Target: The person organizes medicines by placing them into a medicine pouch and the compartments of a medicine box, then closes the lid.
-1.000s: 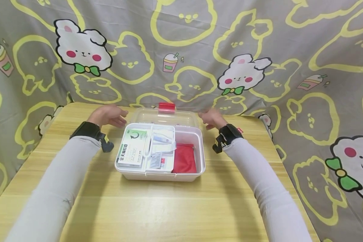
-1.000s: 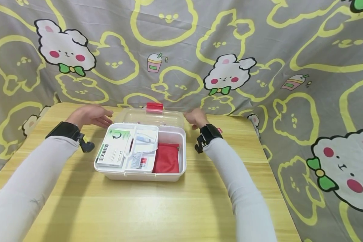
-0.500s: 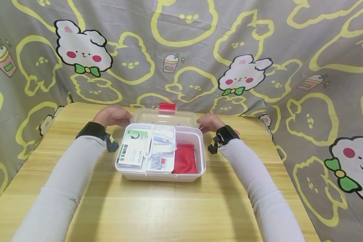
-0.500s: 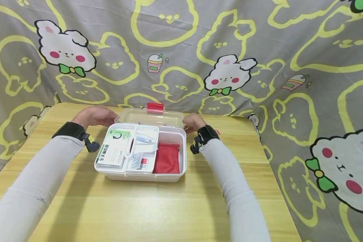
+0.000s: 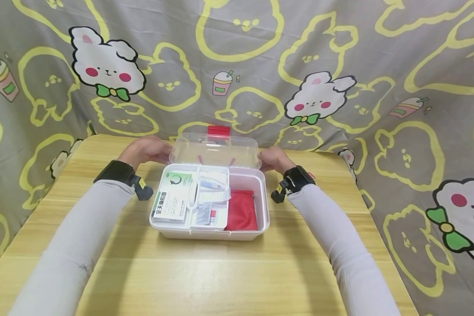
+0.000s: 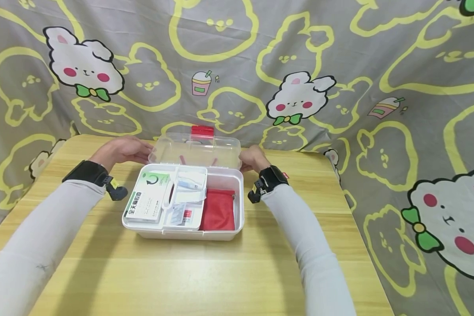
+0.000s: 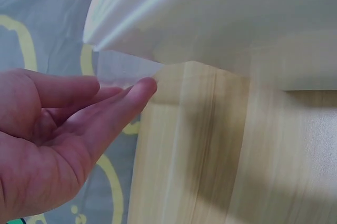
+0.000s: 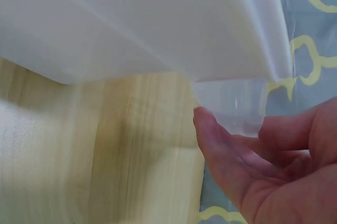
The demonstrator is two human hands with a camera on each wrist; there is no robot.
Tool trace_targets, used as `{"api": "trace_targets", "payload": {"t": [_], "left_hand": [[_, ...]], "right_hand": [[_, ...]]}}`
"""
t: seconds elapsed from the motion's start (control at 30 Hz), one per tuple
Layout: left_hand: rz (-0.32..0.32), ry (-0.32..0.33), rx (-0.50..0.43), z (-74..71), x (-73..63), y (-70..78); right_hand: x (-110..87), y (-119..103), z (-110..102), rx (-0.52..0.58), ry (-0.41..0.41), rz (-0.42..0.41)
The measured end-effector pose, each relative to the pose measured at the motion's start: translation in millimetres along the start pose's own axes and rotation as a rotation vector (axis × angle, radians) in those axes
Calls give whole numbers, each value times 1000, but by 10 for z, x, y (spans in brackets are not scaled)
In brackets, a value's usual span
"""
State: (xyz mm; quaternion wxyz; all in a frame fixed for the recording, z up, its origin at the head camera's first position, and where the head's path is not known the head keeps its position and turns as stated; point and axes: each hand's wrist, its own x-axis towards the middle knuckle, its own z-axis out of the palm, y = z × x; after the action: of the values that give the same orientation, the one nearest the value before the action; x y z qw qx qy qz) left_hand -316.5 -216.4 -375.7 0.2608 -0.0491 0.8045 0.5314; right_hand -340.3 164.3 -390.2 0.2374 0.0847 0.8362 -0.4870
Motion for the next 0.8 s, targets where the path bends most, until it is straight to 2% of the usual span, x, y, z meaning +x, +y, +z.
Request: {"api": "trace_targets", "payload": {"t": [0.3,0.47,0.63,0.8], "left_hand": [[20,76,-6,-11,-107,21],[49,76,-32,-10,-174,31],[73,90,-19,-34,-242,73],[106,100,-66,-57,-291,132]], "right_hand": [[-127,-8,-8,85,32,-48],[-207,-8,-26,92,25,-79],[-257,-33,-72,117,29,-128],[-326,-67,-105,165,74,-145]]}}
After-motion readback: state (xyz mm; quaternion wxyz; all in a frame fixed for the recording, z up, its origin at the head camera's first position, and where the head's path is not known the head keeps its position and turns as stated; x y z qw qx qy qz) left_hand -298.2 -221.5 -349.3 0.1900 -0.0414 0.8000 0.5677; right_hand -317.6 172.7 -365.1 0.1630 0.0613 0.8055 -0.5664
